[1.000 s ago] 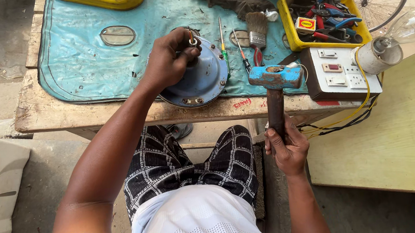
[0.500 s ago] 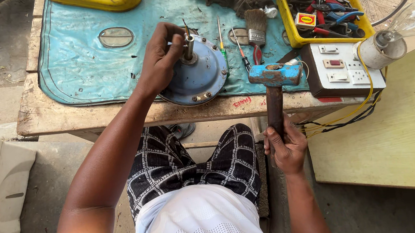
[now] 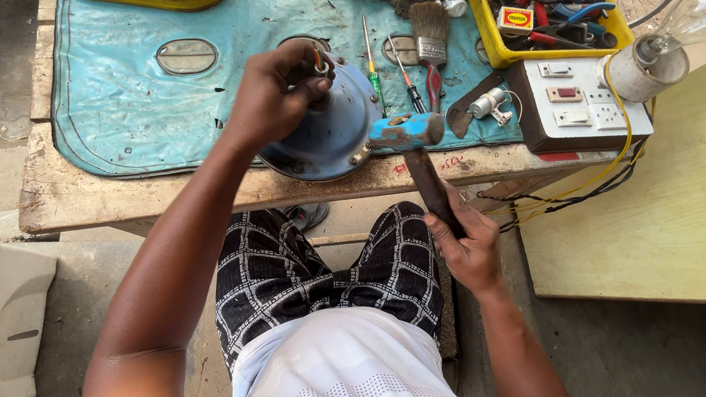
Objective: The person works on a blue pump end cover clamped on a workbench, threading wires through the central hub and tightening the cover's bolts by hand. They use a screwdriver to work on the fasteners and tap and hold a hammer while steadying the cover, repositioning the part as they work.
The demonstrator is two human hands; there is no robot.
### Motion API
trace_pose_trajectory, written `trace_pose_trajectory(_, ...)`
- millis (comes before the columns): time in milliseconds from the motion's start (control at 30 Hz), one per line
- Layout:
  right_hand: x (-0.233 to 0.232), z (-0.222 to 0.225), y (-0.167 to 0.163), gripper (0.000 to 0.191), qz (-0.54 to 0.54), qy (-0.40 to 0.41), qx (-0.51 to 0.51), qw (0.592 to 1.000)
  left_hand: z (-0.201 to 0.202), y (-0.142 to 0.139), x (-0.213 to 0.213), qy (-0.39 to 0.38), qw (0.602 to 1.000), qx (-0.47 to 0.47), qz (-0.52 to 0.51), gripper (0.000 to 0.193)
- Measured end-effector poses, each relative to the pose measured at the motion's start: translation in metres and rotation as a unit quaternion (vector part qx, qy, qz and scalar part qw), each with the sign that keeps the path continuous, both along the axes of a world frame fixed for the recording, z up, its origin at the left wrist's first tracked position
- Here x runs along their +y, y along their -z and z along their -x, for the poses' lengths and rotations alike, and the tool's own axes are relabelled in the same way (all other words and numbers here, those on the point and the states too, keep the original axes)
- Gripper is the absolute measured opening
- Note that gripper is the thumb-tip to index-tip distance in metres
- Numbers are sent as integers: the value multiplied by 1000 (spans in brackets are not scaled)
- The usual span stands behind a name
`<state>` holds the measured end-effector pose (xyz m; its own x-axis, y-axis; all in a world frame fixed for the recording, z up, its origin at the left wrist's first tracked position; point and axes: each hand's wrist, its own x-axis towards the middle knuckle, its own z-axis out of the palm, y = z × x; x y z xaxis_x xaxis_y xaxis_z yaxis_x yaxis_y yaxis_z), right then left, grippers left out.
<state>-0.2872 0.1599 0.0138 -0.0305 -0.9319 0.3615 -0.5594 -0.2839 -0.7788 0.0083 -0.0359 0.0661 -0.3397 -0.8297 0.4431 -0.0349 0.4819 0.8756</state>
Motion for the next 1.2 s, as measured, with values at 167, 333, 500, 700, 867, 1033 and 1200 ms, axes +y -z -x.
trace_pose_trajectory(167,-4,-7,-6,52,37,-16,-9,999,-11,-2,-2,21,1000,-8,-7,11)
trace_pose_trajectory(333,-7,-19,-8,48,56,-8,-103,993,4,11,6,-57,996,-7,75,20)
trace_pose_trajectory(500,-3,-12,-18,51,58,-42,75,995,14,5,14,-119,989,38,84,19)
trace_pose_trajectory(700,9,-15,-8,48,47,-57,-201,977,25,2,23,-219,974,12,50,30)
trace_pose_trajectory(867,2,-14,7,50,7,-43,-234,971,36,-2,38,-266,961,26,73,28)
trace_pose_trajectory(1033,11,-8,14,50,-8,-31,-203,979,-12,-14,16,-32,995,-38,89,10)
trace_pose_trajectory(1200,16,-8,16,51,-13,-27,-171,985,-24,-1,-8,96,995,19,-11,26)
